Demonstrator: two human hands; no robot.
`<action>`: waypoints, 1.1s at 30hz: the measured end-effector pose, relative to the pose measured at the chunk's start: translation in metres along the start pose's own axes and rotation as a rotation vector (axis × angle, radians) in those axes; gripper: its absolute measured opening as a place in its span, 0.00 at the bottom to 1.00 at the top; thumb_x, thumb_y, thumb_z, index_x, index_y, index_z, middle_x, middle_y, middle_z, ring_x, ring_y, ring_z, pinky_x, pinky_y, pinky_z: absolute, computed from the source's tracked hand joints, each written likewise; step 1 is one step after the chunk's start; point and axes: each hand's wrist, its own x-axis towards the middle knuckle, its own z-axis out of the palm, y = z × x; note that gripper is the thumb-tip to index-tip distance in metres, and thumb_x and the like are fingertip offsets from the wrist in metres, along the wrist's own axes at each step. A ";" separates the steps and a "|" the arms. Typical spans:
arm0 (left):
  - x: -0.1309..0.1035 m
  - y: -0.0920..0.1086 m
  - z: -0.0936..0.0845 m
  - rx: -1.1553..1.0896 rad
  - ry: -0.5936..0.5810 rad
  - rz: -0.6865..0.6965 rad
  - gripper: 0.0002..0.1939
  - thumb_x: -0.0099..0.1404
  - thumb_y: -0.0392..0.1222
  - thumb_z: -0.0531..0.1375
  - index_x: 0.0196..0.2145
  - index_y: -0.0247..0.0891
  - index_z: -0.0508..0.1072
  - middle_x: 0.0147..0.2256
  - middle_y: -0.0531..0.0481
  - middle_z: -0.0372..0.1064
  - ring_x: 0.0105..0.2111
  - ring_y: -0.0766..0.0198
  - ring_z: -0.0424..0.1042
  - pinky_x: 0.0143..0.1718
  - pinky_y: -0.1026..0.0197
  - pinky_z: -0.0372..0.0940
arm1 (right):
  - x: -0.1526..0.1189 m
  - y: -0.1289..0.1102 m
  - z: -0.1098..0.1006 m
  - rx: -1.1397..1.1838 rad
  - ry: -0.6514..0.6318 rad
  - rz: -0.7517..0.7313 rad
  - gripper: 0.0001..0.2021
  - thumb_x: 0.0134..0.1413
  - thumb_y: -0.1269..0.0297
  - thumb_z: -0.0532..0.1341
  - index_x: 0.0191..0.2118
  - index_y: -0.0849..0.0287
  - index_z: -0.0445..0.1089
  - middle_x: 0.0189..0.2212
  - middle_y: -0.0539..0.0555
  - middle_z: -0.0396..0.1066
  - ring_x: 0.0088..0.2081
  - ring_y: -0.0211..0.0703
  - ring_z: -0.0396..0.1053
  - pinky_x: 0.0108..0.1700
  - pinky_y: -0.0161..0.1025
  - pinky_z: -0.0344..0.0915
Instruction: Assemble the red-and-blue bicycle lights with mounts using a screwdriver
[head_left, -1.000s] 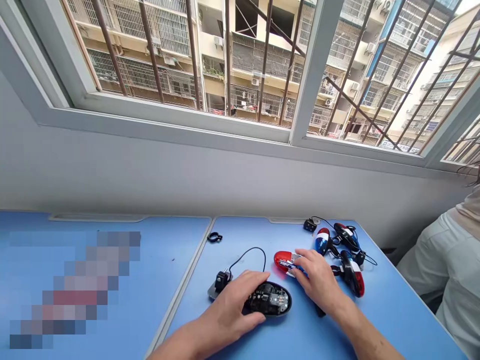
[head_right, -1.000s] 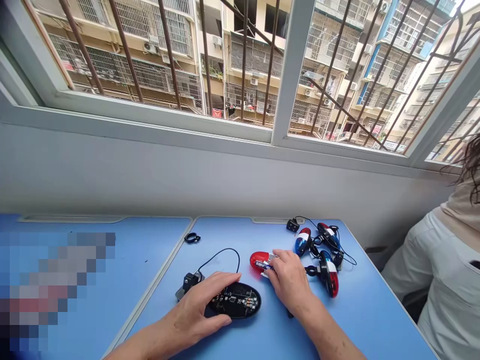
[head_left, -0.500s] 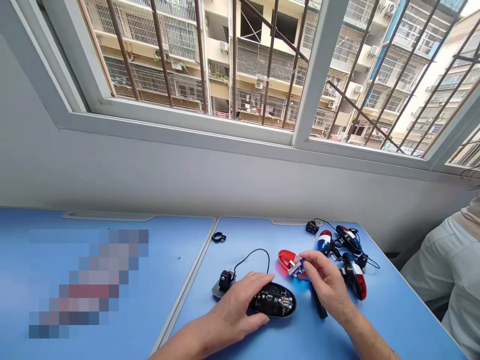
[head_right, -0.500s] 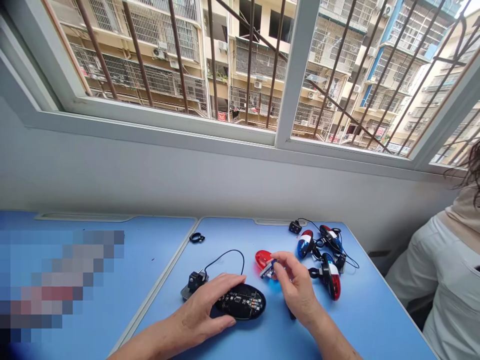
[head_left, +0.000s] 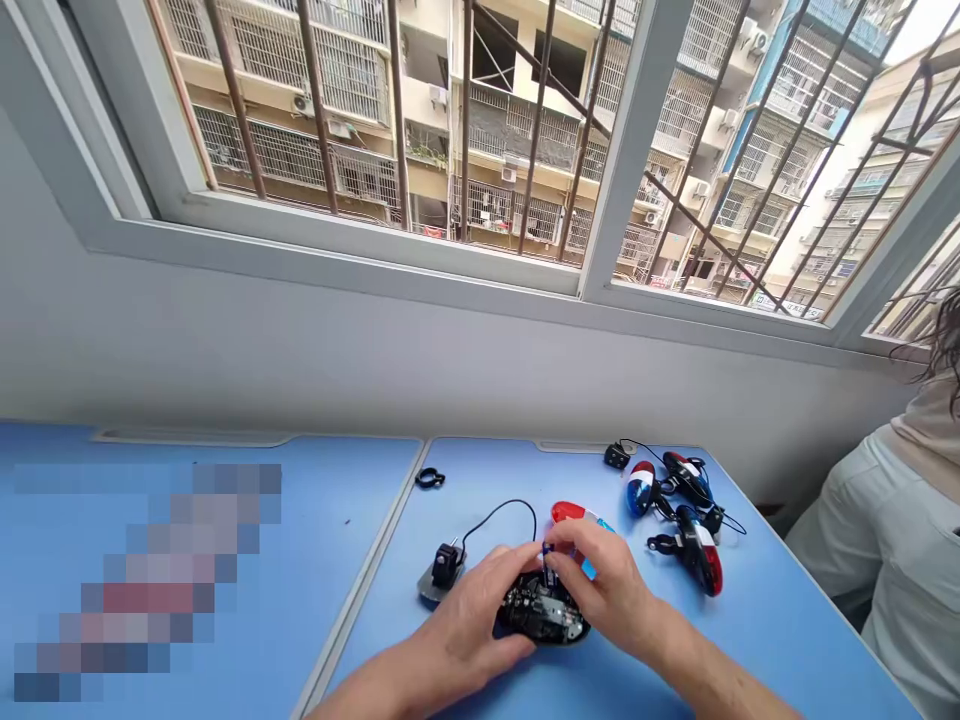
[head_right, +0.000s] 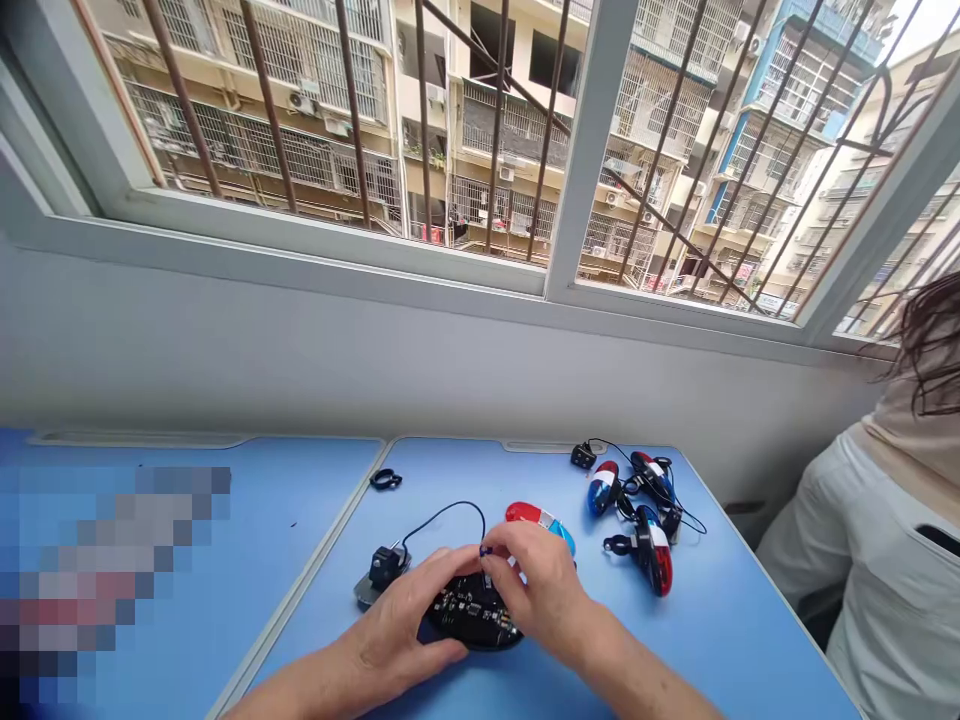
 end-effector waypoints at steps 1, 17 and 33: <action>0.001 0.001 -0.001 -0.008 -0.007 -0.002 0.36 0.47 0.27 0.57 0.55 0.44 0.57 0.46 0.48 0.66 0.45 0.54 0.66 0.47 0.54 0.63 | 0.000 0.001 0.001 -0.008 -0.005 -0.015 0.07 0.61 0.67 0.51 0.38 0.57 0.66 0.28 0.51 0.71 0.28 0.38 0.67 0.31 0.35 0.65; -0.004 -0.012 0.008 0.009 -0.024 0.023 0.41 0.50 0.27 0.58 0.59 0.49 0.49 0.49 0.48 0.63 0.47 0.53 0.64 0.50 0.51 0.62 | -0.009 0.004 0.000 -0.139 -0.116 -0.124 0.13 0.62 0.71 0.51 0.48 0.54 0.66 0.30 0.53 0.70 0.29 0.41 0.66 0.30 0.36 0.63; -0.004 -0.015 0.007 0.020 -0.045 0.014 0.41 0.51 0.29 0.59 0.60 0.47 0.48 0.49 0.47 0.63 0.47 0.52 0.63 0.50 0.51 0.62 | -0.008 0.001 0.002 -0.096 -0.130 -0.119 0.12 0.61 0.71 0.52 0.46 0.54 0.68 0.30 0.52 0.72 0.28 0.40 0.65 0.31 0.38 0.64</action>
